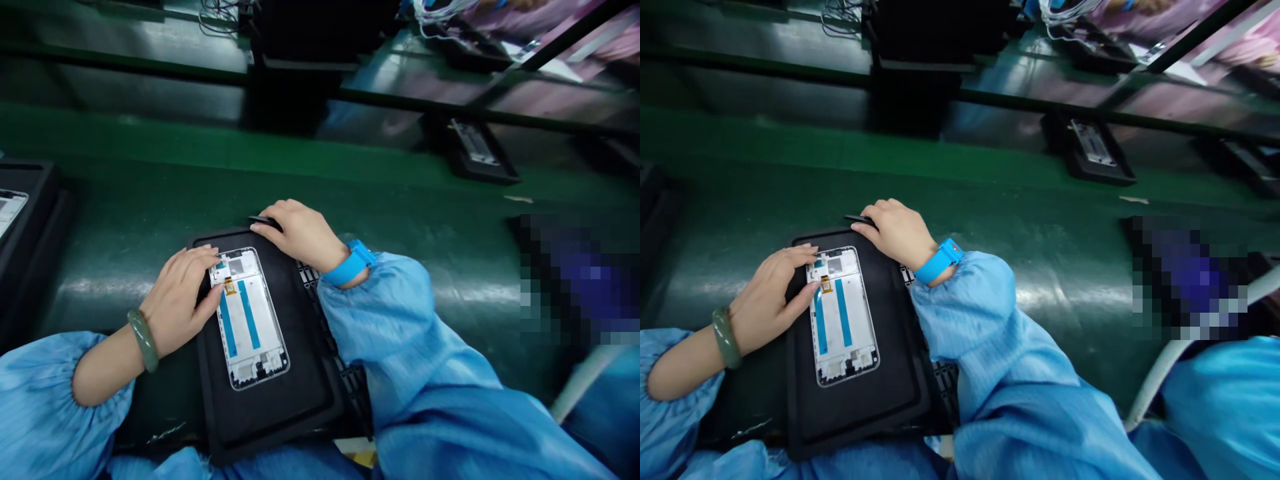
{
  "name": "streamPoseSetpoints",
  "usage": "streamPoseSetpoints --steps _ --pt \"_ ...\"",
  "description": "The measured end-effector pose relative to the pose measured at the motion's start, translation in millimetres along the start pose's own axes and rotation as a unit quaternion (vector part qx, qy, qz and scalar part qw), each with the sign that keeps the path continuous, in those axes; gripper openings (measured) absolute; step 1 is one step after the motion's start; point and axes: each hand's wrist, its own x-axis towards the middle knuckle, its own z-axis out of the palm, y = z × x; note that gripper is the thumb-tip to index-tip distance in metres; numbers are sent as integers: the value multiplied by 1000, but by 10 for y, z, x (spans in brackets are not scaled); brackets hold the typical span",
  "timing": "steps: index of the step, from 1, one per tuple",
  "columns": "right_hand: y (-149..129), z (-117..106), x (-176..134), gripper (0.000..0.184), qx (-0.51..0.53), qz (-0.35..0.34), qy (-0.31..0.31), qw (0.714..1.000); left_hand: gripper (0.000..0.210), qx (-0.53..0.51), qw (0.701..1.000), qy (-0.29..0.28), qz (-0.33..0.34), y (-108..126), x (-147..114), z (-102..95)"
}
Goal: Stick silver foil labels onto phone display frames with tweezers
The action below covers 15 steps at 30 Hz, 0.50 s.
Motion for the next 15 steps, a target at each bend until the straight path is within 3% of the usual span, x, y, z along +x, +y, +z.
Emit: streamPoseSetpoints --steps 4,8,10,12,13,15 --pt "103 13 13 32 15 -51 -20 998 35 -15 1000 -8 -4 23 -12 -30" --pt "270 -92 5 33 -49 -23 4 999 41 4 999 37 -18 22 -1 -151" --pt "475 -150 47 33 -81 48 36 995 42 26 996 79 -34 -12 9 -240" --pt "732 -179 141 34 -83 163 69 981 42 42 991 113 -64 -67 8 -315" --pt "859 -180 205 34 -73 230 84 967 42 49 988 122 -85 -98 3 -338" --pt "1082 -160 352 36 -71 289 106 949 42 53 985 114 -121 -160 -18 -345"
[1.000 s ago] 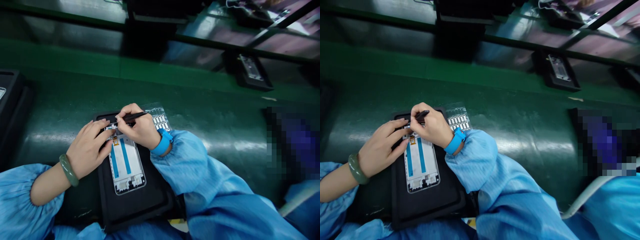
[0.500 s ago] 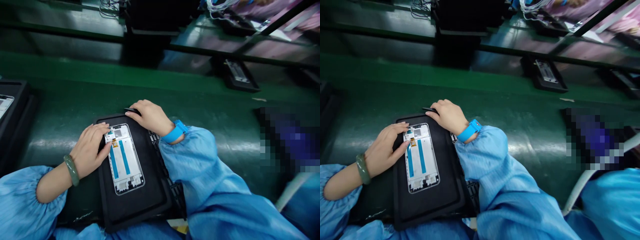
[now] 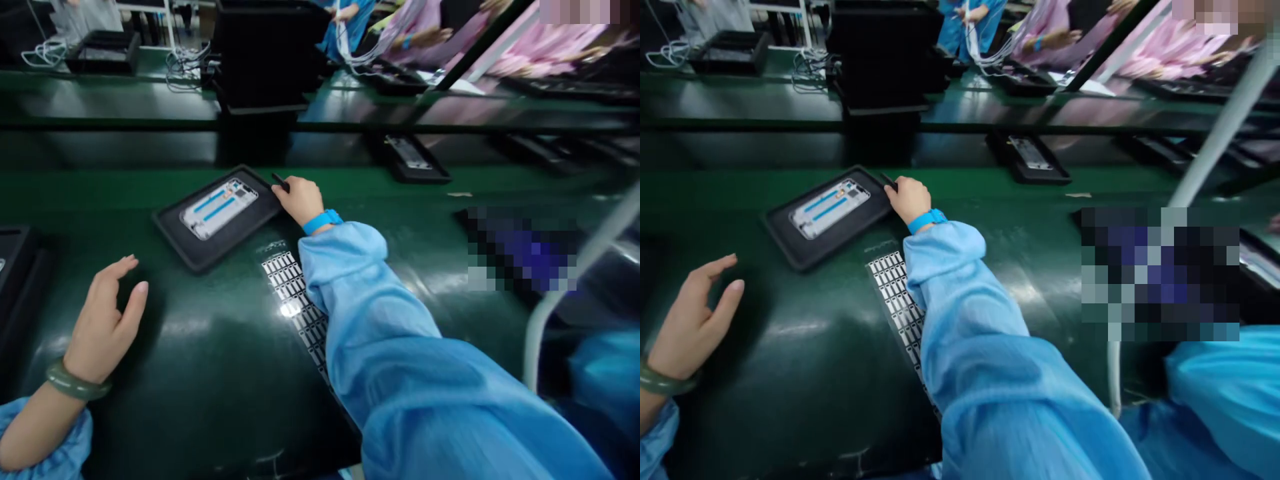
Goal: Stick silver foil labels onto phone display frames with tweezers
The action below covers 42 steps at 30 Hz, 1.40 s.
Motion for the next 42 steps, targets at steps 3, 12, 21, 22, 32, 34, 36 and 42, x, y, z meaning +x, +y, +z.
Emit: streamPoseSetpoints --steps 3,12,21,22,32,34,36,42 --pt "111 114 277 40 5 49 17 999 40 23 999 -49 0 -72 -40 69" --pt "1529 -24 302 39 -62 290 85 951 58 144 985 -83 49 -215 -108 194" --pt "2446 -151 308 46 -70 331 60 939 57 181 978 -71 76 -205 -44 150" --pt "2472 -164 337 44 -67 322 47 943 56 186 977 -71 79 -196 -40 144" --pt "2062 -365 481 46 -93 200 21 975 50 200 974 -61 85 -169 85 289" --pt "1864 -457 510 45 -95 181 22 979 51 197 975 -57 80 -143 107 320" --pt "1624 -561 483 43 -104 150 29 983 52 193 977 -56 71 -118 118 340" --pt "696 -867 -60 41 -133 7 68 989 52 159 984 -58 52 -113 132 393"
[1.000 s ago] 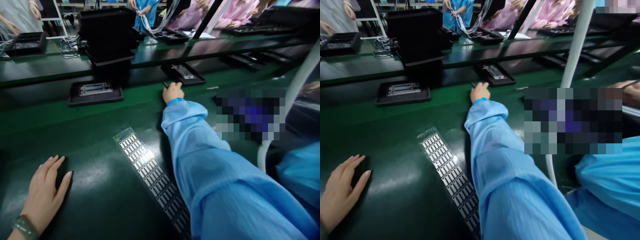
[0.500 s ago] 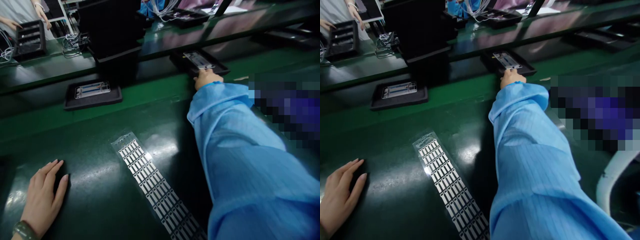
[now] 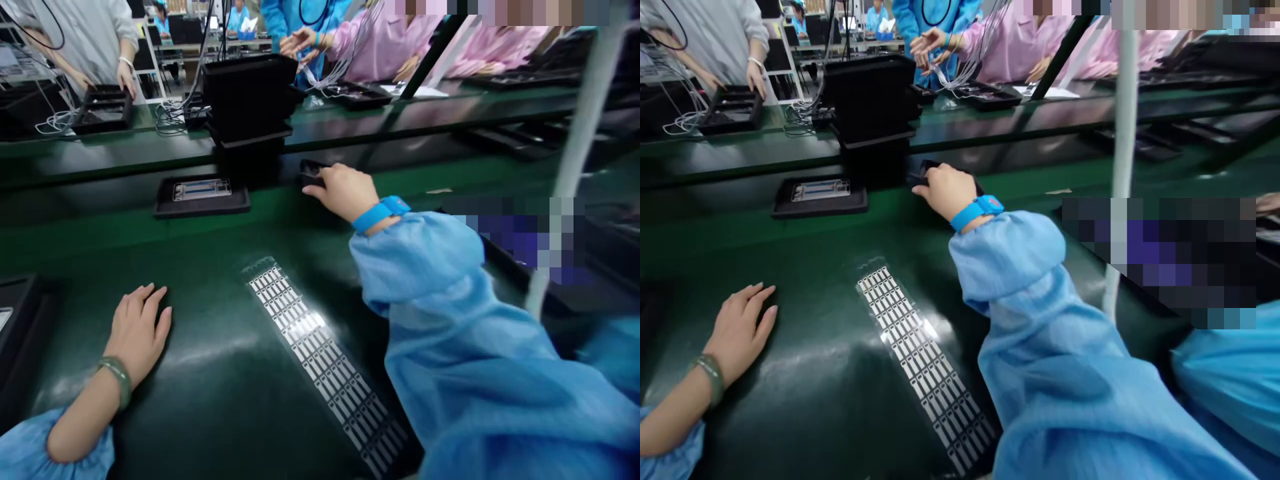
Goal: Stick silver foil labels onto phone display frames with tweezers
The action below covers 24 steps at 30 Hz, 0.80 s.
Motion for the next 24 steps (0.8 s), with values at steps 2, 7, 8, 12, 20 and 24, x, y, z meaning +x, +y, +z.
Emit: streamPoseSetpoints --steps 2,7,8,12,20,24 --pt "-259 -224 -252 38 16 -42 16 999 50 -20 1000 4 4 -8 -3 23" --pt "-777 -758 -896 31 40 -164 17 986 38 -92 995 19 21 8 -22 42" --pt "-868 -844 -1025 32 45 -191 7 981 37 -109 993 24 24 17 -21 33" --pt "-1202 -1026 -1526 10 80 -356 -42 930 36 -173 983 64 12 36 -6 -38" --pt "-1753 -758 -2460 19 213 -465 -40 859 38 -217 962 153 -60 52 -37 -181" --pt "-1972 -743 -2730 17 249 -426 -89 865 38 -219 961 158 -56 80 -42 -213"
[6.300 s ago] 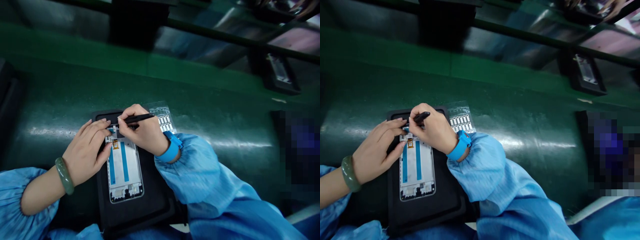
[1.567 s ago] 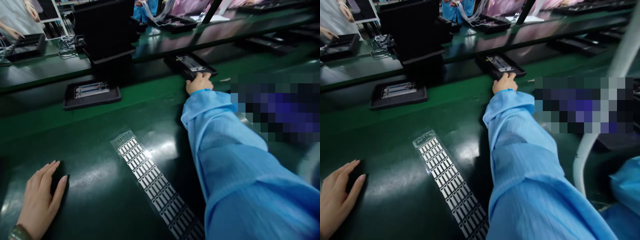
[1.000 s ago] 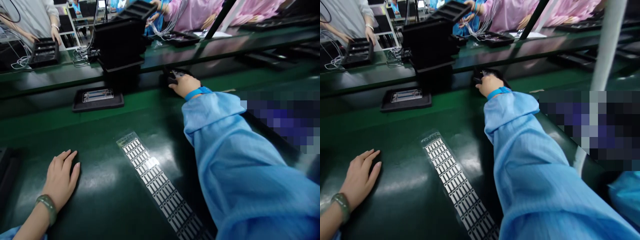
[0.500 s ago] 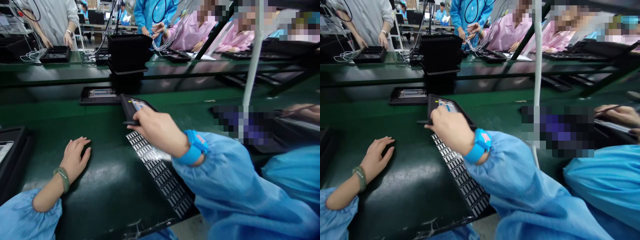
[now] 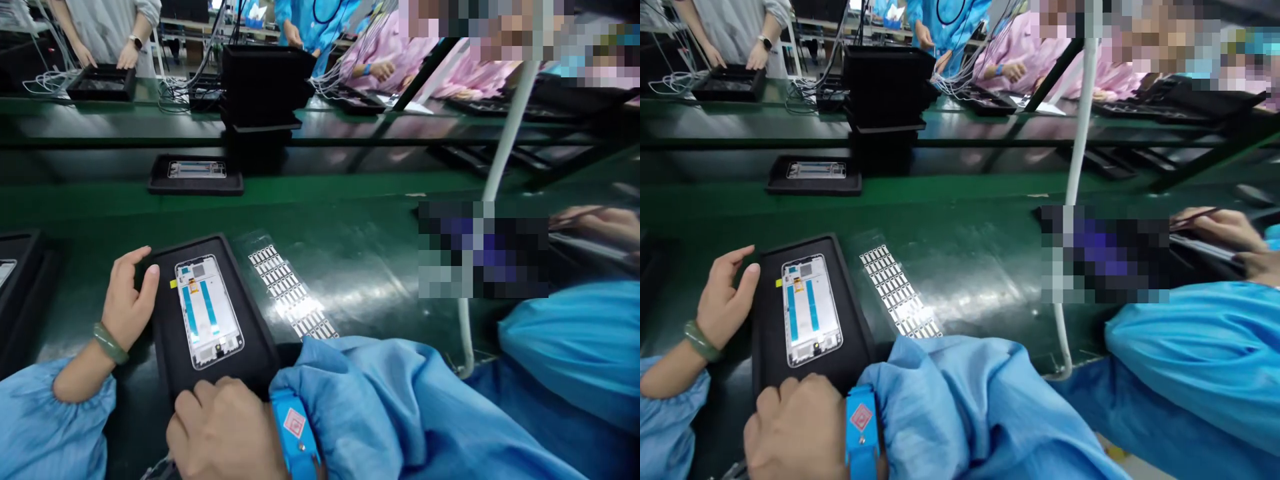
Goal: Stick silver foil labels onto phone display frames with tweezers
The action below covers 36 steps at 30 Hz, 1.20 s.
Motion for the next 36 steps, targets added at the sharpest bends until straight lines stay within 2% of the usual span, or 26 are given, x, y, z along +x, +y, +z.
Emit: streamPoseSetpoints --steps 2,3,4,6,7,9,11,13,16,17,19,23,27,33,36 --pt "99 -132 38 13 6 -3 -2 1000 38 1 1000 -1 0 5 1 -8" --pt "238 -245 59 15 17 -25 -6 1000 38 2 1000 0 -1 5 1 -14" --pt "433 -369 76 17 29 -18 -8 999 37 3 1000 1 -4 5 0 -21" --pt "944 -590 88 20 19 46 5 999 37 7 1000 5 -7 16 5 -38" --pt "1228 -657 74 22 -5 117 23 993 37 6 1000 3 -3 34 13 -48" --pt "1760 -676 -1 26 -16 187 25 982 37 -2 1000 -17 16 109 49 -66" --pt "2154 -562 -122 31 39 191 26 980 37 -14 997 -61 50 249 110 -69" --pt "2361 -399 -244 40 87 182 15 979 36 -11 986 -135 100 448 180 -36" --pt "2411 -244 -352 51 101 172 -23 980 41 30 938 -282 199 786 253 107" --pt "2393 -231 -368 51 98 169 -33 980 43 56 921 -317 220 889 264 179" --pt "2347 -244 -387 48 92 167 -43 981 47 107 900 -353 231 1061 268 351" --pt "2261 -283 -422 44 80 190 -32 978 63 147 903 -352 198 1244 256 721" --pt "2207 -254 -467 39 90 204 -9 975 66 158 917 -334 150 1248 256 952" --pt "2235 -223 -481 29 164 184 54 968 36 70 932 -333 123 1166 255 965" --pt "2233 -226 -458 27 227 189 94 951 25 -12 940 -328 95 1150 274 927"
